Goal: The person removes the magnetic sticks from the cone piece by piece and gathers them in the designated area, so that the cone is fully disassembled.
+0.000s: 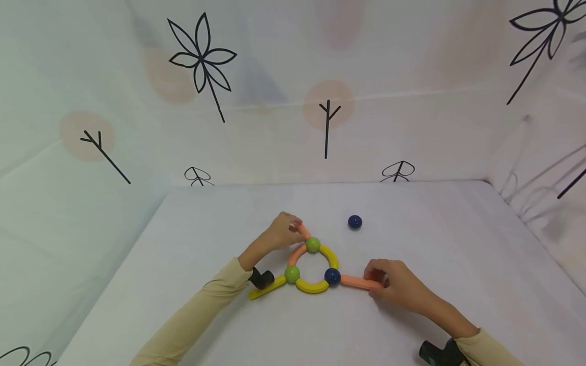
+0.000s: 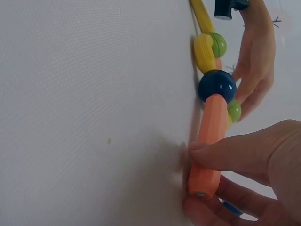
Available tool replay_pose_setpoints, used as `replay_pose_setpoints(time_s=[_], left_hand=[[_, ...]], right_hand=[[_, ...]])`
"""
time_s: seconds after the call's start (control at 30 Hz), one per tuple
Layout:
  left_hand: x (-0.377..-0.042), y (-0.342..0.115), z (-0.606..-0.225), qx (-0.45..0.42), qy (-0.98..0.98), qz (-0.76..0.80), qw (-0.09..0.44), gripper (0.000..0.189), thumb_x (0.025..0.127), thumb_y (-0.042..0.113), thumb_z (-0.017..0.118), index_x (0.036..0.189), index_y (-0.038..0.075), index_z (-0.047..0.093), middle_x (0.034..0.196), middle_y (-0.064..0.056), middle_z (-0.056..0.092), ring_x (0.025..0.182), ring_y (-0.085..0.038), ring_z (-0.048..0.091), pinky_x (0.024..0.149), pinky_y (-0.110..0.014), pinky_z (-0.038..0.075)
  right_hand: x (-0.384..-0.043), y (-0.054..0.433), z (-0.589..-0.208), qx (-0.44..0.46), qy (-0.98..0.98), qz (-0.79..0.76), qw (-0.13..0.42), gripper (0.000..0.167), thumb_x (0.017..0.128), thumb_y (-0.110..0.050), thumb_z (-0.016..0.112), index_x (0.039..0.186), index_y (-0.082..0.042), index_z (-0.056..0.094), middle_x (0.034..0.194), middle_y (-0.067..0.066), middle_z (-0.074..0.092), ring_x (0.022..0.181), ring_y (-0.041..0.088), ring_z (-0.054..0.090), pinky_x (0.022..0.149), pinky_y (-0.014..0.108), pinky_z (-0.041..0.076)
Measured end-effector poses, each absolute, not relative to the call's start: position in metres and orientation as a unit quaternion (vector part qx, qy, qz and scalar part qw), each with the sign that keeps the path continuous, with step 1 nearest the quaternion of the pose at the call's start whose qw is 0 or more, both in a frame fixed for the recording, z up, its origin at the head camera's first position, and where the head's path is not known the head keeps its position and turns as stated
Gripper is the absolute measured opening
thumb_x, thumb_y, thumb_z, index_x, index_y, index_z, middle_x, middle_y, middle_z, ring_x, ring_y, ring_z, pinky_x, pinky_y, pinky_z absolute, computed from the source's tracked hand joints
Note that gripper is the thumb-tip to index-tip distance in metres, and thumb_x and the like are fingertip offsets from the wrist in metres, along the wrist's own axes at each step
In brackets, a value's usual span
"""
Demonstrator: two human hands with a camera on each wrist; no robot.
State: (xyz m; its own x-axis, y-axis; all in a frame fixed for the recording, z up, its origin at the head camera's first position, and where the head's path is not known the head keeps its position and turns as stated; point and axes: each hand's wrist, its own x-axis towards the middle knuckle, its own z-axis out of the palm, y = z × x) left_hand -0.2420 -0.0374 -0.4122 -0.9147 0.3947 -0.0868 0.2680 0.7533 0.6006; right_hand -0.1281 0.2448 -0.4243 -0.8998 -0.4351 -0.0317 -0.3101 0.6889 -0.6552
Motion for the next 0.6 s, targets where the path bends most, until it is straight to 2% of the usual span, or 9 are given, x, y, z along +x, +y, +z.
replay_pose_setpoints(time_s=[0.17,0.3,0.4,0.53,0.6], left_hand=[[-0.231,-0.035,-0.399,0.214,0.918,0.292,0.16,0.042,0.083,0.021,0.072,0.12,0.002,0.063,0.119,-0.011,0.056,0.105,-0.021,0.054,0.084,-0.027,0.046],[-0.216,-0.029,-0.39,0.277,0.908,0.248,0.194,0.042,0.084,0.023,0.073,0.123,0.01,0.063,0.122,-0.007,0.056,0.102,-0.017,0.054,0.082,-0.023,0.045],[-0.203,-0.025,-0.389,0.313,0.907,0.209,0.19,0.044,0.084,0.026,0.074,0.125,0.015,0.062,0.133,-0.008,0.048,0.111,-0.016,0.05,0.086,-0.023,0.044],[-0.186,-0.02,-0.39,0.325,0.913,0.18,0.17,0.044,0.082,0.03,0.075,0.124,0.022,0.063,0.145,-0.006,0.038,0.131,-0.021,0.036,0.099,-0.031,0.04],[-0.179,-0.018,-0.392,0.337,0.91,0.178,0.162,0.042,0.083,0.03,0.074,0.123,0.025,0.063,0.148,-0.004,0.035,0.135,-0.022,0.031,0.102,-0.034,0.037]], right_hand=[[-0.129,0.245,-0.423,-0.204,0.915,-0.335,0.092,0.023,0.074,-0.01,0.079,0.089,-0.015,0.063,0.08,-0.008,0.058,0.073,0.006,0.05,0.061,0.022,0.048],[-0.13,0.245,-0.422,-0.213,0.913,-0.337,0.087,0.023,0.074,-0.011,0.08,0.089,-0.014,0.064,0.081,-0.007,0.059,0.073,0.006,0.051,0.06,0.023,0.048],[-0.131,0.245,-0.421,-0.212,0.913,-0.336,0.087,0.022,0.074,-0.012,0.08,0.09,-0.015,0.064,0.082,-0.007,0.059,0.074,0.006,0.051,0.06,0.023,0.048],[-0.132,0.245,-0.421,-0.212,0.915,-0.334,0.085,0.02,0.075,-0.01,0.079,0.089,-0.015,0.065,0.082,-0.008,0.06,0.074,0.006,0.052,0.06,0.023,0.048],[-0.133,0.244,-0.421,-0.209,0.916,-0.333,0.085,0.02,0.075,-0.009,0.078,0.089,-0.015,0.065,0.081,-0.008,0.06,0.074,0.006,0.052,0.061,0.023,0.048]])
